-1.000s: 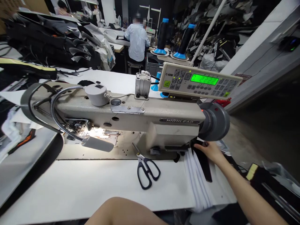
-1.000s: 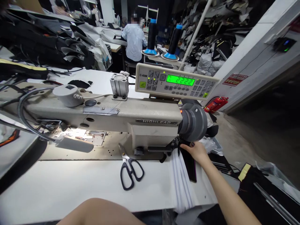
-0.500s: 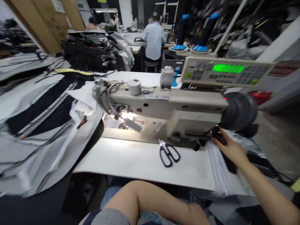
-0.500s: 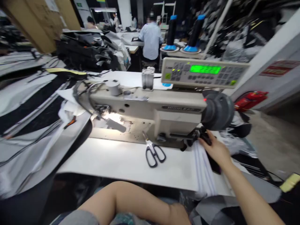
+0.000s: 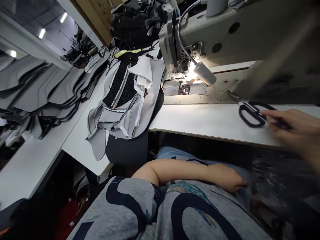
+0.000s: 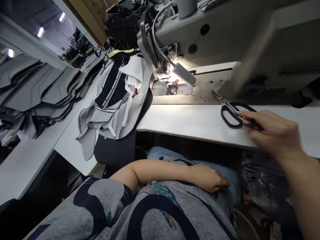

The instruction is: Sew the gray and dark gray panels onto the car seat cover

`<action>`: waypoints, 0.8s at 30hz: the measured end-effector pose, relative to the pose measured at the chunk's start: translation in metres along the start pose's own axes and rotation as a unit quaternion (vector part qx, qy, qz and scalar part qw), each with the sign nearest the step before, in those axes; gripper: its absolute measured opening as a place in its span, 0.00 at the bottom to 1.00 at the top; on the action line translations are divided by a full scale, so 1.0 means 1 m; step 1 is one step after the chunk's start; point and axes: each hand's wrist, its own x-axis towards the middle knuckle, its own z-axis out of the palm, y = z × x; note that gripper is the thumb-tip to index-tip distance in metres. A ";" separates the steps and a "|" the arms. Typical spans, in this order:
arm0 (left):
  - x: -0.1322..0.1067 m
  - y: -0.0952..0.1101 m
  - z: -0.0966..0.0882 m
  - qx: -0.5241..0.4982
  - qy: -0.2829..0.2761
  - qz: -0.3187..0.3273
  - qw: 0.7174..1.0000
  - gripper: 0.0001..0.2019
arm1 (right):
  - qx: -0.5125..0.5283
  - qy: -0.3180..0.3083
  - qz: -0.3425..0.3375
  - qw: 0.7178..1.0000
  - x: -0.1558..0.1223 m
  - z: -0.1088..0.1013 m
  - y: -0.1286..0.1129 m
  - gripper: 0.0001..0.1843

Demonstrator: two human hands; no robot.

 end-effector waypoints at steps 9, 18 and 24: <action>-0.070 -0.018 0.028 0.039 0.026 0.016 0.999 0.19 | -0.084 0.051 0.065 0.993 0.012 0.029 -0.045 0.21; -0.093 -0.018 0.040 -0.001 0.101 -0.056 0.993 0.17 | -0.062 -0.017 0.213 0.975 0.018 0.020 -0.047 0.37; -0.077 -0.004 0.036 0.043 0.040 -0.054 0.997 0.16 | -0.060 0.021 0.363 0.930 0.026 0.016 -0.028 0.24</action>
